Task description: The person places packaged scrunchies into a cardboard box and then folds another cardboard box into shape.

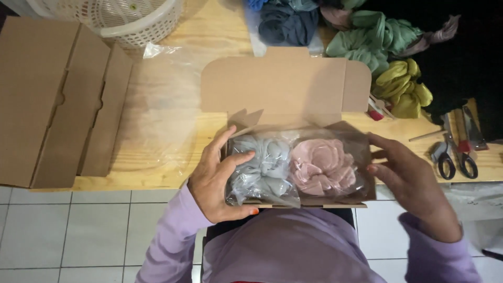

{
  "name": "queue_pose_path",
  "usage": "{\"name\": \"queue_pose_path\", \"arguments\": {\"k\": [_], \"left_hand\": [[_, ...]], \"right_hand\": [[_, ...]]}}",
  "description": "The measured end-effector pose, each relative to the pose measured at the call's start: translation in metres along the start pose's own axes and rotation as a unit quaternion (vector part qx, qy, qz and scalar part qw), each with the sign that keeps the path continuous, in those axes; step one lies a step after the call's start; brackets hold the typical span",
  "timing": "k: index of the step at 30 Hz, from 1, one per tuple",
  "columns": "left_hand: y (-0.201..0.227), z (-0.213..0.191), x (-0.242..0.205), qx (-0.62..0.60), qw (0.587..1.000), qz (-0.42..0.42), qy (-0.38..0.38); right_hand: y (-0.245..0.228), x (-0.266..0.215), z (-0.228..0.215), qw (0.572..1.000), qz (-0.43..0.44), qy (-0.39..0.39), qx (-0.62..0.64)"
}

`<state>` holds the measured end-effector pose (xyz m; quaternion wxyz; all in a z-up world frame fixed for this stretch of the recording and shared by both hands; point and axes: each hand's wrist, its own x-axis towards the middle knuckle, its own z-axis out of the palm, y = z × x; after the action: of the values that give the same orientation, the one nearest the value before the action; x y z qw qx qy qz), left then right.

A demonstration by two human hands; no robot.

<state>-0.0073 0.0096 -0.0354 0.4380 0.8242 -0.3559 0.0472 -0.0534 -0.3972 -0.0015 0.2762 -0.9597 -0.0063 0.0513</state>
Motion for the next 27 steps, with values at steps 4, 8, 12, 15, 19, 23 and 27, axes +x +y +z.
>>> {"name": "queue_pose_path", "arguments": {"k": [4,8,12,15,19,23,27], "left_hand": [[0.001,-0.001,0.001,0.021,1.000,0.003,-0.008],[0.003,0.001,0.000,0.026,1.000,-0.002,-0.008],[0.007,0.000,0.002,-0.005,1.000,-0.012,-0.018],[0.011,0.004,0.003,-0.067,0.998,-0.011,-0.010],[0.013,0.013,0.004,-0.089,0.994,-0.025,0.052],[0.017,0.013,0.009,-0.052,0.995,-0.023,0.083],[0.021,0.010,0.009,-0.046,0.995,-0.021,0.084]], "right_hand": [[-0.038,0.006,0.001,0.988,-0.063,0.020,0.140],[-0.025,0.014,0.019,0.994,-0.109,0.025,0.020],[-0.038,0.018,0.021,0.988,-0.140,0.056,-0.011],[-0.046,0.021,0.020,0.991,-0.131,0.037,-0.011],[-0.043,0.023,0.023,0.993,-0.114,0.019,-0.006],[-0.042,0.021,0.029,0.988,-0.131,0.082,-0.002],[-0.043,0.022,0.024,0.997,-0.060,0.048,0.006]]}}
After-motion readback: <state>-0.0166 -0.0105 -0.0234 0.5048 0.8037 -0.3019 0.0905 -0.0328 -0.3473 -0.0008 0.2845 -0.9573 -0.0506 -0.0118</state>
